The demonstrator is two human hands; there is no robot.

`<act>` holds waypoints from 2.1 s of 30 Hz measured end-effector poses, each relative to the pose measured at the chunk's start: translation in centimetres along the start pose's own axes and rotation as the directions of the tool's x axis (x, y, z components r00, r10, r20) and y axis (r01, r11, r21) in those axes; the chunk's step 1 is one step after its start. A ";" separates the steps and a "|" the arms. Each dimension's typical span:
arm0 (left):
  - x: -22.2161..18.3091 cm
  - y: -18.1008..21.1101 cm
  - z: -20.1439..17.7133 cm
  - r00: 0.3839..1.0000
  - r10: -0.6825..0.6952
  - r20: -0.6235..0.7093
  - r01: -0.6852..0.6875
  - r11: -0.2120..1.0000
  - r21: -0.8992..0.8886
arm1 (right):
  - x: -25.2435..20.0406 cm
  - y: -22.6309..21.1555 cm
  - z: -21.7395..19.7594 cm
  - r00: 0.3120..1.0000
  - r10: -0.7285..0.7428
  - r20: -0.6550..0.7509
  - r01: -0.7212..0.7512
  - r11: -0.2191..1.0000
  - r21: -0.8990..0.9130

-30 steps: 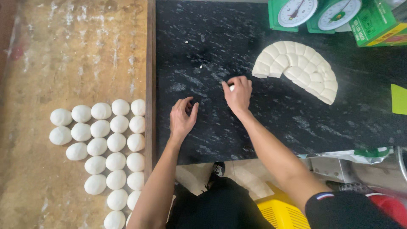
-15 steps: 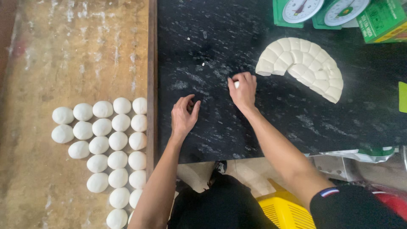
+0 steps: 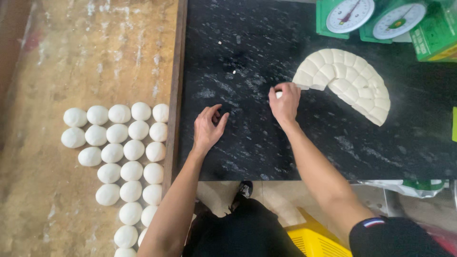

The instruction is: The person picks up dough balls from a black countertop and places them into a wooden tray, arranging them in a triangular grid pattern.

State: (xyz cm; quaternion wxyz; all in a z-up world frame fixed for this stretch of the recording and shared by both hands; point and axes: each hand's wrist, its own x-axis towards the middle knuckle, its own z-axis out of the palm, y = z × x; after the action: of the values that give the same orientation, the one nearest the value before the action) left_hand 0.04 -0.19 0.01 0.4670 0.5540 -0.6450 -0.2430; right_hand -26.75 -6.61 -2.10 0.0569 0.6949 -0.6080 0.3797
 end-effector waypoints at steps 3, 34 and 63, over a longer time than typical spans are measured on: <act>-0.1 0.2 -0.4 1.000 0.010 0.006 -0.010 1.000 -0.024 | 0.5 -1.2 3.2 0.995 0.092 -0.022 -0.091 0.994 0.052; -7.4 -13.7 -27.0 0.538 -0.600 -0.592 0.108 0.746 -0.657 | 2.9 -50.7 23.9 0.541 -0.674 0.503 0.152 0.667 0.729; -0.4 1.5 3.7 0.998 -0.025 0.051 0.032 0.987 -0.155 | 2.7 12.4 2.6 0.506 0.853 0.132 -0.836 0.447 0.318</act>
State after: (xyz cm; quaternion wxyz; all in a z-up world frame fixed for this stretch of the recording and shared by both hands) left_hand -3.92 -0.16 -0.54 0.4896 0.5188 -0.6271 -0.3127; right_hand -36.64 -13.33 -7.06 -0.2461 0.2897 -0.7950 0.4728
